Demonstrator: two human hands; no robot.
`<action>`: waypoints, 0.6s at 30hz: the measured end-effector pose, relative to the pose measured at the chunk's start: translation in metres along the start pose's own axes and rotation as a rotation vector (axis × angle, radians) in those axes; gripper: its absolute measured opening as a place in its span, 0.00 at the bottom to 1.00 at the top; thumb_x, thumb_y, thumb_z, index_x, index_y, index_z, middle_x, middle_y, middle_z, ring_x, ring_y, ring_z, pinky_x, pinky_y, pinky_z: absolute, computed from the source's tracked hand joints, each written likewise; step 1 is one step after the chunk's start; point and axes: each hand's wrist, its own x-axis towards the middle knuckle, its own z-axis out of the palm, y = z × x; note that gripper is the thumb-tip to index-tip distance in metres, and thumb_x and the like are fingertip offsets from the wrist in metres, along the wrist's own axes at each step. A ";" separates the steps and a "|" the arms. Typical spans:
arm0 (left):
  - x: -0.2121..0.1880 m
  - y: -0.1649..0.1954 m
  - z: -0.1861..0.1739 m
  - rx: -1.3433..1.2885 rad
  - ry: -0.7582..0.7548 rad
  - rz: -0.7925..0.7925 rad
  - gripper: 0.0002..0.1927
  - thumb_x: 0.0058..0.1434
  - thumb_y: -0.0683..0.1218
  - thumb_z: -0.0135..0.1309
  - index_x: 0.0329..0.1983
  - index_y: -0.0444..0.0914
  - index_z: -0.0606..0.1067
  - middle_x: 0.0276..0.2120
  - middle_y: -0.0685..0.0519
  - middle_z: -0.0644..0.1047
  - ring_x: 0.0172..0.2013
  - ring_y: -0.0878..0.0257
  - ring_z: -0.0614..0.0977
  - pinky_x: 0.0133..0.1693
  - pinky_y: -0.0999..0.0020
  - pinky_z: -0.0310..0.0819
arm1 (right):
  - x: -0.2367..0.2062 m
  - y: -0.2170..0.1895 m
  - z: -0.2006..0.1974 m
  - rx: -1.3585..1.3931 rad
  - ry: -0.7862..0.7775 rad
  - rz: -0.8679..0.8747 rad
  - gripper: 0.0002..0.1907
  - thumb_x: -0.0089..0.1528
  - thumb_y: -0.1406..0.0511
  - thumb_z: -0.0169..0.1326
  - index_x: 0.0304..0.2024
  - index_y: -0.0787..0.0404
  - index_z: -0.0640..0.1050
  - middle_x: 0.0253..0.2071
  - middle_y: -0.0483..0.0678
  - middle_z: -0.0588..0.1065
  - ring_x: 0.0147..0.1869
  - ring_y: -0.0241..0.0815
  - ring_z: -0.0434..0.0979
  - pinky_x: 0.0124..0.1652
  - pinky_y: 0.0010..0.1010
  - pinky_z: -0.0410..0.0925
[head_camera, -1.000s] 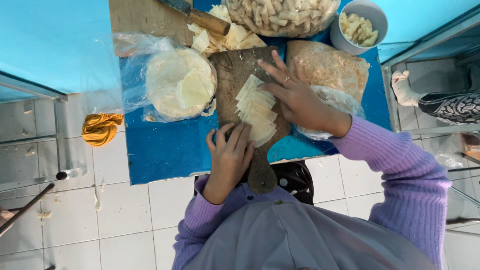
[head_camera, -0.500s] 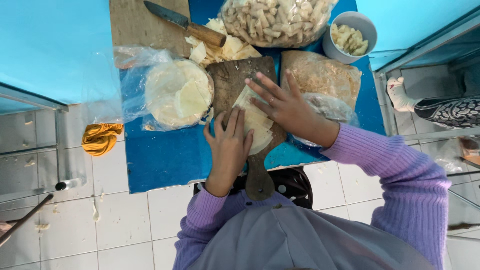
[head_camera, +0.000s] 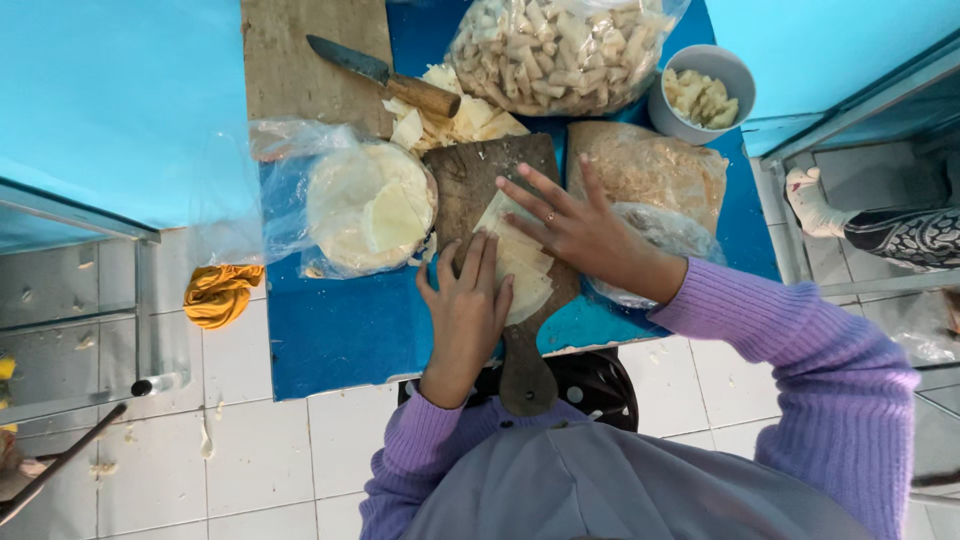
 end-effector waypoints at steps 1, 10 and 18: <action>0.000 0.000 0.000 -0.004 0.002 -0.001 0.29 0.67 0.52 0.55 0.67 0.35 0.69 0.66 0.49 0.69 0.63 0.45 0.67 0.60 0.33 0.54 | 0.000 0.001 0.001 -0.061 0.015 -0.009 0.31 0.64 0.62 0.52 0.72 0.46 0.72 0.83 0.46 0.48 0.85 0.50 0.43 0.67 0.73 0.47; 0.001 0.003 -0.003 -0.049 0.000 -0.018 0.28 0.67 0.51 0.55 0.67 0.36 0.70 0.66 0.50 0.69 0.64 0.45 0.67 0.61 0.32 0.52 | 0.015 0.017 -0.003 0.308 -0.063 0.106 0.36 0.53 0.60 0.55 0.67 0.50 0.72 0.80 0.46 0.49 0.84 0.53 0.40 0.66 0.78 0.44; 0.000 0.003 -0.001 -0.047 -0.015 -0.024 0.28 0.67 0.51 0.54 0.68 0.36 0.69 0.66 0.49 0.69 0.64 0.45 0.66 0.60 0.29 0.52 | 0.014 0.014 0.016 0.103 0.012 0.088 0.28 0.65 0.63 0.55 0.69 0.52 0.74 0.83 0.48 0.52 0.86 0.52 0.44 0.67 0.78 0.45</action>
